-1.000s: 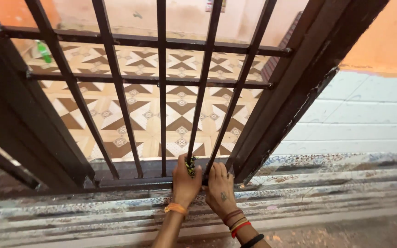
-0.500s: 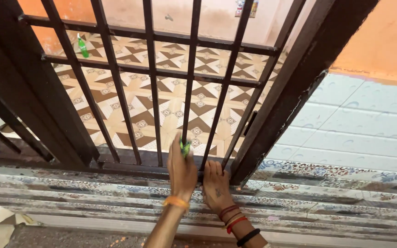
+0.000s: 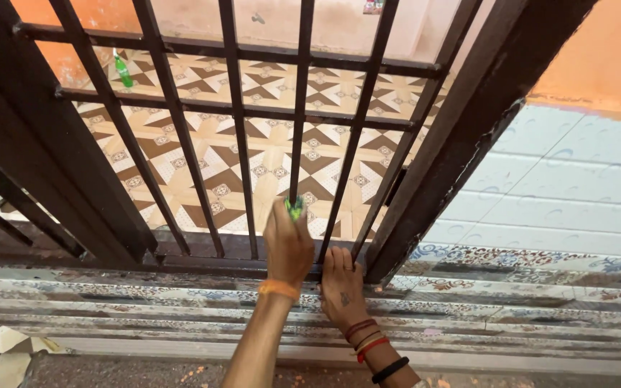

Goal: The person wipes the metal bars of a security gate using a patterned cloth. They systematically clean the vertical and horizontal bars, moving from top to bottom and side to side.

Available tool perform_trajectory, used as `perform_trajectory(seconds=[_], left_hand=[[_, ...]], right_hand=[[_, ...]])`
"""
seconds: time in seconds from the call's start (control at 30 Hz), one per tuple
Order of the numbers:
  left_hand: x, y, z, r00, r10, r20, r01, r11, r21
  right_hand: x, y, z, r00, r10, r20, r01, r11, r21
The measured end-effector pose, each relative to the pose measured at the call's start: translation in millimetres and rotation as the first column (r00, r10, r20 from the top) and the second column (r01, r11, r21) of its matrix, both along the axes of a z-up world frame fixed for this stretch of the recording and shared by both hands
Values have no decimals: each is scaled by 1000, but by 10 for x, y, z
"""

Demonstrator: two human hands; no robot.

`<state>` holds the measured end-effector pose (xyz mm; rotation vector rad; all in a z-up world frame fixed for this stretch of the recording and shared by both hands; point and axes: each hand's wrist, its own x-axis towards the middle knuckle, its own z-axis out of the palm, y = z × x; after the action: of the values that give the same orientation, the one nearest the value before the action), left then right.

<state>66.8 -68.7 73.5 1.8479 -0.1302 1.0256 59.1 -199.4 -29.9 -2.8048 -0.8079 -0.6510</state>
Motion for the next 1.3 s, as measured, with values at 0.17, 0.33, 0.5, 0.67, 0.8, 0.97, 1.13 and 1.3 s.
perform_trajectory(seconds=[0.17,0.33,0.5,0.67,0.8,0.97,1.13,1.3], left_hand=[[-189,36,-669,958,40,-284,-38,999,13],[-218,72,-801,914,13,-406,-21,1000,-15],[-393,110,-984,970,-57,-238,8,979,-202],[-738,-218,-750,969,137,-205,-176,967,-186],[-738,-509,30,983,-107,-152,42,924,-379],[-104,-732,826,942,76,328,-21,986,-167],[167,-674,590,996,-25,89,33,996,-88],[71,-487,-27,974,-209,-82,202,975,-88]], right_hand=[[-5,28,-23,999,-43,17,44,998,-49],[11,21,-67,998,-60,16,61,995,-80],[21,38,-75,996,-79,-29,76,992,-96],[-17,49,-5,999,-32,21,32,999,3],[-38,10,-2,951,-112,-289,86,991,-103],[69,-39,-313,966,96,-241,-27,962,272],[136,-108,-476,957,204,-205,-75,861,504],[148,-21,-311,999,41,-15,-40,999,34]])
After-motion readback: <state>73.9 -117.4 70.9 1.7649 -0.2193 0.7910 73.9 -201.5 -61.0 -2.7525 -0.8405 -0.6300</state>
